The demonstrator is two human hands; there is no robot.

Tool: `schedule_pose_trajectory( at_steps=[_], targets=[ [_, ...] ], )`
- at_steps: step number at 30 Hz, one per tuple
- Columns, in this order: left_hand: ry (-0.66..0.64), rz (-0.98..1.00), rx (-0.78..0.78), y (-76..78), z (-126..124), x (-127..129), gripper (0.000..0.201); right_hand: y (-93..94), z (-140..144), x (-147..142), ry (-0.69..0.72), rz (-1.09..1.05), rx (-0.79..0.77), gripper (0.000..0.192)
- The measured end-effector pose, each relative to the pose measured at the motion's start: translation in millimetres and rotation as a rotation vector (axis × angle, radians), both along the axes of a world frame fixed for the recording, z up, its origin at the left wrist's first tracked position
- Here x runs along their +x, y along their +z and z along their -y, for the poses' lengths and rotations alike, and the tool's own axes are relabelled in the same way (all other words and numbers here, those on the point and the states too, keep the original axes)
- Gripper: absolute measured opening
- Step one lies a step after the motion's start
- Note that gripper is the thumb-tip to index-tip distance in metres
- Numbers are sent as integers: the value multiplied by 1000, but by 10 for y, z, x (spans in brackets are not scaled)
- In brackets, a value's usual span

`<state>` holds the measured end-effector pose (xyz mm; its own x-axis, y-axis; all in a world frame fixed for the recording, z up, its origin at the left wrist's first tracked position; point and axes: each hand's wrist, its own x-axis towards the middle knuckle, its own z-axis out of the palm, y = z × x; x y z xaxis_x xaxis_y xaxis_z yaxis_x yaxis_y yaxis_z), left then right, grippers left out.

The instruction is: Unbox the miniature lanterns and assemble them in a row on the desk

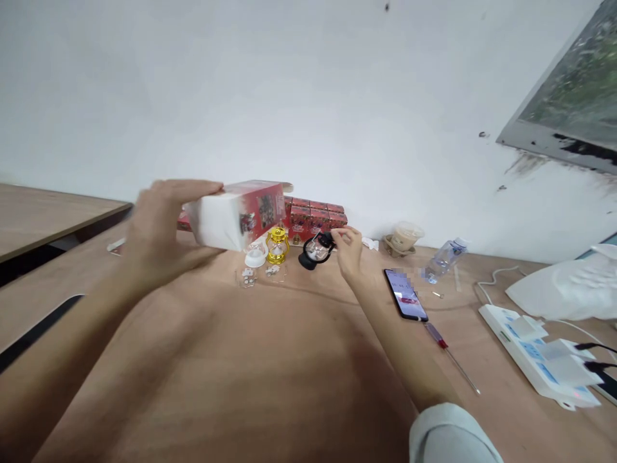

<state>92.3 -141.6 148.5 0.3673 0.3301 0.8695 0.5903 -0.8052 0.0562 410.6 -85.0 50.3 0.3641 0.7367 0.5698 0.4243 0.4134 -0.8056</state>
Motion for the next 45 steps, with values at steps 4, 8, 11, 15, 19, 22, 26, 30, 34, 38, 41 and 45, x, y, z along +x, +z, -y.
schedule_pose_trajectory(
  at_steps=[4, 8, 11, 15, 19, 22, 26, 30, 34, 38, 41, 45],
  targets=[
    [219, -113, 171, 464, 161, -39, 66, -21, -218, -277, -93, 115, -15, 24],
    [313, 134, 249, 459, 265, -29, 87, -48, -343, -424, -73, 170, -26, 20],
    [282, 251, 285, 356, 189, -38, 89, -53, -354, -434, -64, 213, -43, 17],
    [267, 204, 302, 213, -48, -79, 61, 61, -282, -432, -60, 259, -60, 16],
    [231, 163, 283, 42, -264, -66, 62, 361, 11, -628, -64, 249, 52, 22],
    [233, 139, 276, -77, -351, 0, 60, 592, 378, -912, 67, 215, 224, 24],
    [191, 9, 285, -165, -374, 110, 49, 730, 728, -1196, 153, 274, 267, 22],
    [134, -51, 387, -173, -356, 168, 46, 704, 797, -1239, 169, 297, 221, 31],
    [160, -67, 401, -169, -338, 194, 42, 687, 813, -1218, 248, 246, 160, 25],
    [102, -79, 387, -186, -329, 223, 40, 732, 830, -1214, 453, -28, -12, 20],
    [98, -82, 292, -199, -330, 209, 42, 753, 804, -1196, 586, -180, -76, 26],
    [175, -70, 220, -193, -335, 154, 48, 752, 761, -1156, 694, -210, -99, 39]
  ],
)
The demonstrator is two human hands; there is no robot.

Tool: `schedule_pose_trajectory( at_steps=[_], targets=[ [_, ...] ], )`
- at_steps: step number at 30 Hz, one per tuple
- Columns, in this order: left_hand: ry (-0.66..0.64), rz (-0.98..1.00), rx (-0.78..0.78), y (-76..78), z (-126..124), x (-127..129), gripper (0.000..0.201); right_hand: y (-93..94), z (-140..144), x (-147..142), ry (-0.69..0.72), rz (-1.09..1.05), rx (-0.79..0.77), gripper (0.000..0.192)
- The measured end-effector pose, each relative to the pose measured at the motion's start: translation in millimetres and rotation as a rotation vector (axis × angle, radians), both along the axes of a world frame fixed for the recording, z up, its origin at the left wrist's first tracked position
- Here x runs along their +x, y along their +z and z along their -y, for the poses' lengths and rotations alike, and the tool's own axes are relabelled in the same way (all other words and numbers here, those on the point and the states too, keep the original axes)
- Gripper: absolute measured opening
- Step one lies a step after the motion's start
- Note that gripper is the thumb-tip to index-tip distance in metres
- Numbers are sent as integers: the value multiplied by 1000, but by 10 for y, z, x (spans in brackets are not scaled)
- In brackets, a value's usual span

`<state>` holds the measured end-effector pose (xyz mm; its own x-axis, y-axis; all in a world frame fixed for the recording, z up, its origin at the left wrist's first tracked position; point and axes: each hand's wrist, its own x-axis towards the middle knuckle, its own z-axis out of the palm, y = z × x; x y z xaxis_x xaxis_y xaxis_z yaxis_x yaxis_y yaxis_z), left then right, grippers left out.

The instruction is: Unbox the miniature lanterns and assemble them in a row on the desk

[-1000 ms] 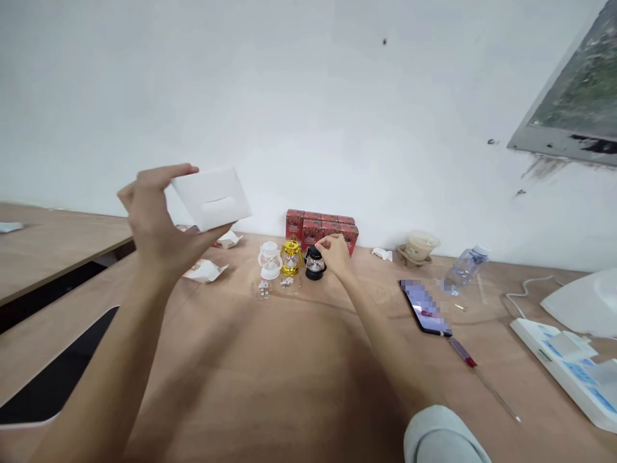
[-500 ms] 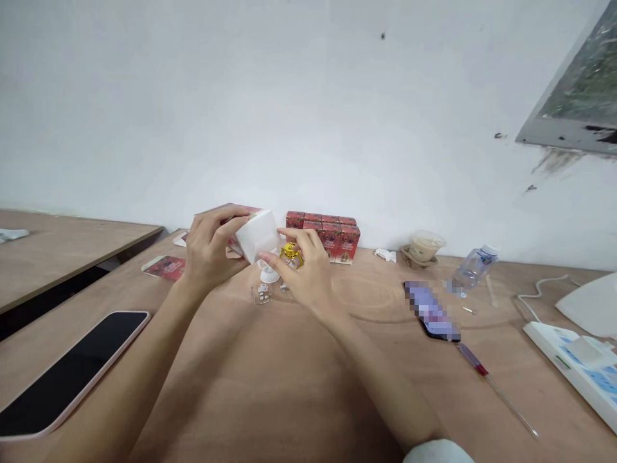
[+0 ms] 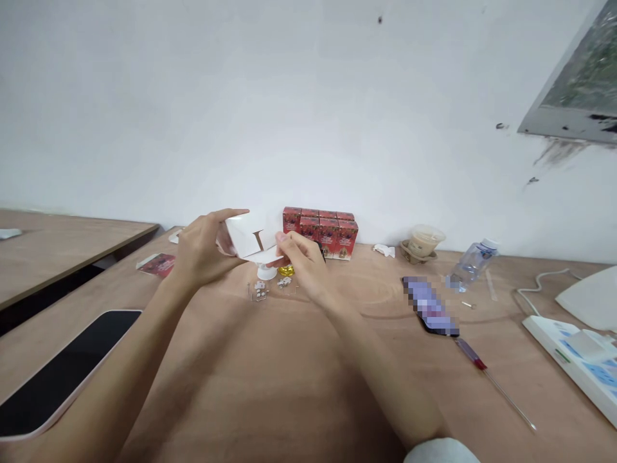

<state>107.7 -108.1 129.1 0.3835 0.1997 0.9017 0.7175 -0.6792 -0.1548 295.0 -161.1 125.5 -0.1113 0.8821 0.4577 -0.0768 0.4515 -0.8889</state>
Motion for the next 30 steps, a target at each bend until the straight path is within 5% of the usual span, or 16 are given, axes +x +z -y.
schedule_pose_trajectory(
  at_steps=[5, 9, 14, 18, 26, 30],
  targets=[
    [-56, -29, 51, 16, 19, 39, 48, 78, 63, 49, -38, 98, -15, 32],
    [-108, -48, 119, 13, 14, 92, 40, 168, 154, 92, 115, 110, -234, 31],
    [-89, -55, 148, -8, -12, 103, 37, 230, 190, 101, 454, -335, -599, 34],
    [-114, -100, 124, -51, -32, 127, 42, 319, 255, 114, 503, -576, -737, 37],
    [-81, -111, -14, -76, -28, 128, 68, 434, 408, 93, 454, -644, -697, 37],
    [-60, -174, -36, -84, -33, 139, 61, 509, 477, 275, 216, -486, -391, 34]
  ],
)
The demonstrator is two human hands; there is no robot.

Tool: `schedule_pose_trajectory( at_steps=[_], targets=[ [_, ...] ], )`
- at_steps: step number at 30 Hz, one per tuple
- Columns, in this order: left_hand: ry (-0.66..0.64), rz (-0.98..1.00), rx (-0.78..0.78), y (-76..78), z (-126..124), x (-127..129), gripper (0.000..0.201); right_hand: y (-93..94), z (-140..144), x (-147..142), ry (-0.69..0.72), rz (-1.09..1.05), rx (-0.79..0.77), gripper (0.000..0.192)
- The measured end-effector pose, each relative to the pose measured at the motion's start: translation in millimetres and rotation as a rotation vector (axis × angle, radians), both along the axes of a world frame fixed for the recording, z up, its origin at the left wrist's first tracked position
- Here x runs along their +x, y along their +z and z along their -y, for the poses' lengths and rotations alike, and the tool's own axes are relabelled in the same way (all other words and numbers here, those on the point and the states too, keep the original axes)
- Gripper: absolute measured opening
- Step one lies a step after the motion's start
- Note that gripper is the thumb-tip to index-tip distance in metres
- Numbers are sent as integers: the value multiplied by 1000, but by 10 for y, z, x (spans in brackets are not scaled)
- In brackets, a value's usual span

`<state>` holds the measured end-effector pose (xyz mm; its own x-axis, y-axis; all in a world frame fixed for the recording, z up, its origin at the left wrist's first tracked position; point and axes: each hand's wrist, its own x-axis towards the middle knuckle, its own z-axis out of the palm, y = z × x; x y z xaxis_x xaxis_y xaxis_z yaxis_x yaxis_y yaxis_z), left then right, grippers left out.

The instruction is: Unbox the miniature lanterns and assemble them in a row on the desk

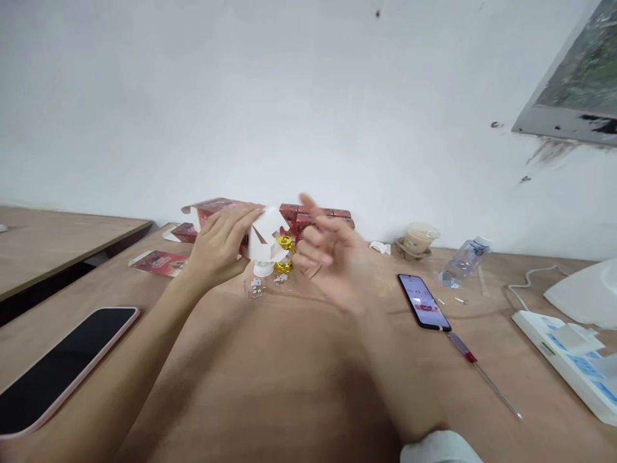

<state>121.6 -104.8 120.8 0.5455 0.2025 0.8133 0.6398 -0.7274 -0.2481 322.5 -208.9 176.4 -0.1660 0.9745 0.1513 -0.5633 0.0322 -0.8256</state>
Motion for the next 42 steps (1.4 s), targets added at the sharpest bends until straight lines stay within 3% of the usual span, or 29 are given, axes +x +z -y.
schedule_pose_trajectory(
  at_steps=[4, 8, 12, 15, 17, 19, 23, 27, 29, 32, 35, 39, 42],
  targets=[
    [-104, 112, -163, -12, -5, 10, 54, 50, 54, 225, -324, 328, 257, 33],
    [-241, 591, -503, 1, 20, 27, 20, -72, -94, 218, -464, 575, 458, 53],
    [-480, 1119, -827, 52, 41, 62, 24, -243, -278, 72, -375, 786, 441, 77],
    [-630, 1282, -994, 109, 77, 116, 26, -315, -308, -27, -197, 851, 358, 73],
    [-698, 1308, -1068, 132, 118, 174, 27, -350, -288, -90, -181, 886, 358, 70],
    [-733, 1333, -1106, 127, 169, 254, 29, -392, -261, -158, -280, 946, 400, 75],
    [-694, 1378, -1155, 65, 261, 413, 38, -481, -236, -264, -414, 1099, 466, 86],
    [-713, 1267, -1280, 54, 282, 407, 48, -451, -267, -214, -467, 1075, 393, 65],
    [-725, 1141, -1399, 70, 272, 351, 48, -393, -291, -141, -456, 956, 314, 51],
    [-640, 903, -1574, 86, 258, 286, 37, -334, -340, -51, -376, 695, 226, 38],
    [-565, 752, -1580, 92, 256, 267, 28, -345, -407, -27, -361, 559, 200, 39],
    [-507, 768, -1581, 68, 284, 231, 29, -410, -500, -39, -283, 622, 257, 43],
    [-434, 967, -1590, -23, 271, 129, 38, -468, -550, -3, -307, 763, 267, 44]
  ],
)
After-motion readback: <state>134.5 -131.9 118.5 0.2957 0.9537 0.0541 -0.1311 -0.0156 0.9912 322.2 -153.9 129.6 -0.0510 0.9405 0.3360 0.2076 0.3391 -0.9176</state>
